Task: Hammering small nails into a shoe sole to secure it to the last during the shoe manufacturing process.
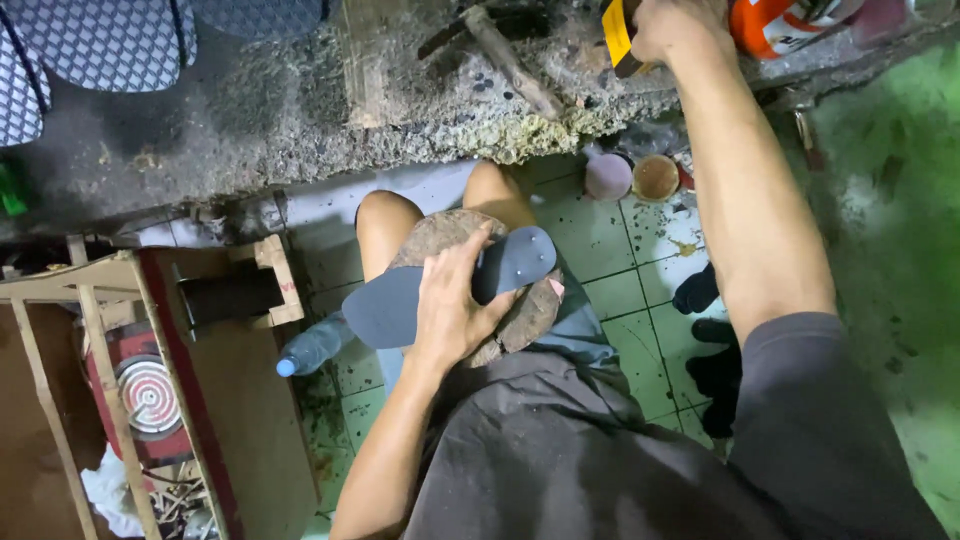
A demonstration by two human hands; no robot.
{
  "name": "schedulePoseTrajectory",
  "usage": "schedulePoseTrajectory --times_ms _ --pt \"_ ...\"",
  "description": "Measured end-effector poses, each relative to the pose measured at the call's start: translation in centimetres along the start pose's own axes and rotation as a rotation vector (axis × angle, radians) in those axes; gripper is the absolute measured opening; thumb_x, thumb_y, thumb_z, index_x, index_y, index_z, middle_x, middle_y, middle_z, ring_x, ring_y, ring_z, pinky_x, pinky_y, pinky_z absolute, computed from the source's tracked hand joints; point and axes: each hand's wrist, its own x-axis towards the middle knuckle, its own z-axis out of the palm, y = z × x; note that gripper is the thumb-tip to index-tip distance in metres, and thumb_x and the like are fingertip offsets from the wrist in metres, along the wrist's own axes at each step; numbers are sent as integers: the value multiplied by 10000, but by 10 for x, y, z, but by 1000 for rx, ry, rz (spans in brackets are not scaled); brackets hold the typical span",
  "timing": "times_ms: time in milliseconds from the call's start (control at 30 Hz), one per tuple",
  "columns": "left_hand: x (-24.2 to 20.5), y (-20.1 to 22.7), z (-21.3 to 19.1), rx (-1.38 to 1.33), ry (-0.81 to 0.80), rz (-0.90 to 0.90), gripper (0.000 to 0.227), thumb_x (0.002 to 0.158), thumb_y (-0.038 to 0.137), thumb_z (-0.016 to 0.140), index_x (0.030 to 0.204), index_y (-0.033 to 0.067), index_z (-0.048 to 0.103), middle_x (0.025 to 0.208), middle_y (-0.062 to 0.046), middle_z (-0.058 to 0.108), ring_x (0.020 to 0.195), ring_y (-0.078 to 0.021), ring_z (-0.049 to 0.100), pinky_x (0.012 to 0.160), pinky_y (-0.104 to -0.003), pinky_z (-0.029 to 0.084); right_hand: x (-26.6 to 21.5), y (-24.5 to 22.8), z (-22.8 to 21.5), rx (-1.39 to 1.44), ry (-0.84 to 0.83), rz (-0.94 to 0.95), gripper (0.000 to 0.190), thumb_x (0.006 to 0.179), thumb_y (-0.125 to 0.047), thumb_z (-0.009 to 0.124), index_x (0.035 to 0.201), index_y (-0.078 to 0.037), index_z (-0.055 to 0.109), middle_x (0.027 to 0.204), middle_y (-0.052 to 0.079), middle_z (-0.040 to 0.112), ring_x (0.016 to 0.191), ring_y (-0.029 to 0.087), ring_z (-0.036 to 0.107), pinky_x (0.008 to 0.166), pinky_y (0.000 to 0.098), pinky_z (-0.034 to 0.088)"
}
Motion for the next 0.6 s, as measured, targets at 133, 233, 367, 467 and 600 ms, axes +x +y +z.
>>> schedulePoseTrajectory --times_ms 133,233,367,467,600 --pt "-7 1 -4 -15 -37 -21 713 868 360 729 1449 72 433 1172 -127 637 1072 -319 595 866 -424 388 -7 -12 -4 65 33 82 363 922 -204 703 1244 -40 666 1175 226 671 1050 479 623 765 567 523" --pt "-5 0 -5 -9 -36 8 699 877 364 726 1438 67 433 1180 -142 634 1061 -329 592 857 -425 386 -3 0 -1 161 152 86 393 917 -147 727 1260 13 622 1158 272 663 990 504 638 742 569 549" --pt "-6 1 -7 -26 -68 -2 702 905 461 653 1449 76 434 1211 -133 636 1068 -315 591 872 -429 383 12 24 21 -33 244 -110 366 984 -286 714 1247 -33 688 1064 155 732 895 386 687 655 495 565" --pt "-5 -1 -4 -12 -72 0 717 904 472 646 1463 78 428 1207 -148 638 1063 -323 590 857 -427 377 -30 14 -12 375 122 -96 210 1085 -164 631 1018 11 726 1082 188 729 1091 374 642 901 541 470" --pt "-3 -4 -2 -11 -76 14 752 833 337 760 1454 73 428 1167 -139 636 1042 -318 585 846 -416 375 -24 33 7 444 342 -209 118 1066 -110 595 1046 -65 702 1019 185 685 918 368 611 730 505 478"
